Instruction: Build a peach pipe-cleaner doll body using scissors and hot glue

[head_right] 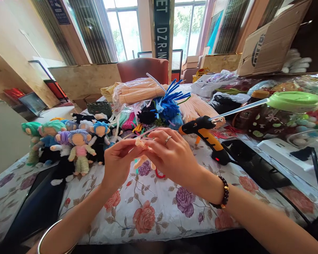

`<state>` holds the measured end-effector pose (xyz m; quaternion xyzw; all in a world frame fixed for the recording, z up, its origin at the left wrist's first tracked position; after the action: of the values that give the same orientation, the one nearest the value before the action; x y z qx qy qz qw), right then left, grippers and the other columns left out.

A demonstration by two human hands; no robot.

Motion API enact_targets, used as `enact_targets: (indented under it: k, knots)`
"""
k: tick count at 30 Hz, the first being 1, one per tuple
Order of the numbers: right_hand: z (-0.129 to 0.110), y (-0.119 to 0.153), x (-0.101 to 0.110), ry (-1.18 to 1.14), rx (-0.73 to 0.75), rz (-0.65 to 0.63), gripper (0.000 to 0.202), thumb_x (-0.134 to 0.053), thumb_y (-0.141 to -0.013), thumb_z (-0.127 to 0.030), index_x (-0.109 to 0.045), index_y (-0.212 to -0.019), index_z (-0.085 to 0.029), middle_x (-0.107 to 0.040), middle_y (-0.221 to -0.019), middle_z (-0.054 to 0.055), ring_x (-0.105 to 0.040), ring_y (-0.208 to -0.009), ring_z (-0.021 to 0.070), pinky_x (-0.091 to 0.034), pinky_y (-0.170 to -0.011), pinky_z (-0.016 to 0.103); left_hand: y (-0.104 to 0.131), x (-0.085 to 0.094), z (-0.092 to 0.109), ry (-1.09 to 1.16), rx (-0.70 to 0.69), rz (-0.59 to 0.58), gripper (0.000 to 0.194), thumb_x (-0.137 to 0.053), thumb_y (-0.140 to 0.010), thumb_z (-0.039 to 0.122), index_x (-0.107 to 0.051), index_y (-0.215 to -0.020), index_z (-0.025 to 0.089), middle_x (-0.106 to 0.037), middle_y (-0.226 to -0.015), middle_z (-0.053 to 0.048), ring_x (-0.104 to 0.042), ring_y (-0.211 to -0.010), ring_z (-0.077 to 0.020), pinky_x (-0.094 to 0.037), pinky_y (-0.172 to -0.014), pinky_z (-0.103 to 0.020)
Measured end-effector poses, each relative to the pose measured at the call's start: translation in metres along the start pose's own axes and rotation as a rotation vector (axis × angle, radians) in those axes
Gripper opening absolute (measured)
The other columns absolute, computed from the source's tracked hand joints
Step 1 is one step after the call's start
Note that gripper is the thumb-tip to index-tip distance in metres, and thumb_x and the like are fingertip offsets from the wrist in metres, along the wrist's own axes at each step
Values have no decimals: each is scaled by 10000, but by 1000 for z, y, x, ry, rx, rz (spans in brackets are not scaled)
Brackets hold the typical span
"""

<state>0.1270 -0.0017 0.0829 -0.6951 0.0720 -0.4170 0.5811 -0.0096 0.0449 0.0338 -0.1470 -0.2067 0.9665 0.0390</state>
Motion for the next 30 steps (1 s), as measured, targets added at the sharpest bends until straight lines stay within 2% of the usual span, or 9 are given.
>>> enact_targets:
  k: [6, 13, 19, 25, 30]
  knots:
    - [-14, -1, -2, 143, 89, 7, 87, -578, -842, -143, -633, -909, -143, -706, -904, 81, -617, -914, 201, -508, -853, 367, -1, 1, -2, 4, -3, 2, 121, -770, -644, 181, -738, -755, 217, -715, -771, 10, -653, -722, -106, -569, -697, -214]
    - [-10, -1, -10, 300, 241, -139, 178, -467, -884, -92, -619, -975, -103, -689, -899, 107, -578, -960, 201, -463, -958, 384, -1, 3, 0, -50, -12, 26, 128, -778, -624, 171, -755, -745, 204, -711, -802, -6, -652, -761, -121, -574, -722, -227]
    - [-4, -7, -2, 228, 359, -241, 188, -456, -899, -108, -609, -1008, -109, -651, -773, 74, -553, -927, 190, -438, -998, 407, 0, 1, 1, -100, -5, 46, 141, -784, -618, 179, -766, -752, 221, -726, -819, -10, -664, -739, -119, -584, -691, -215]
    - [2, -1, -2, 142, 348, -220, 113, -494, -895, -147, -604, -914, -127, -626, -731, 52, -549, -823, 166, -503, -903, 360, 2, -4, 1, -165, -1, -6, 101, -776, -632, 191, -765, -730, 216, -731, -785, -15, -668, -717, -126, -577, -652, -207]
    - [10, 8, -5, 107, 316, -159, 64, -533, -884, -162, -590, -904, -141, -634, -738, 51, -562, -854, 172, -532, -794, 314, 3, -3, -2, -230, 34, 1, 99, -788, -614, 211, -762, -708, 200, -724, -745, -13, -654, -661, -114, -569, -623, -198]
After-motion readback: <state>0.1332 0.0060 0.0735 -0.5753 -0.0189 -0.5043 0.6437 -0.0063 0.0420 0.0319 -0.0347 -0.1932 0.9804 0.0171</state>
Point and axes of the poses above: each hand's wrist, its own y-axis away from the middle knuckle, its own x-axis out of the back of the hand, z = x × y, the point moved 6 cm from there along -y, towards the middle knuckle
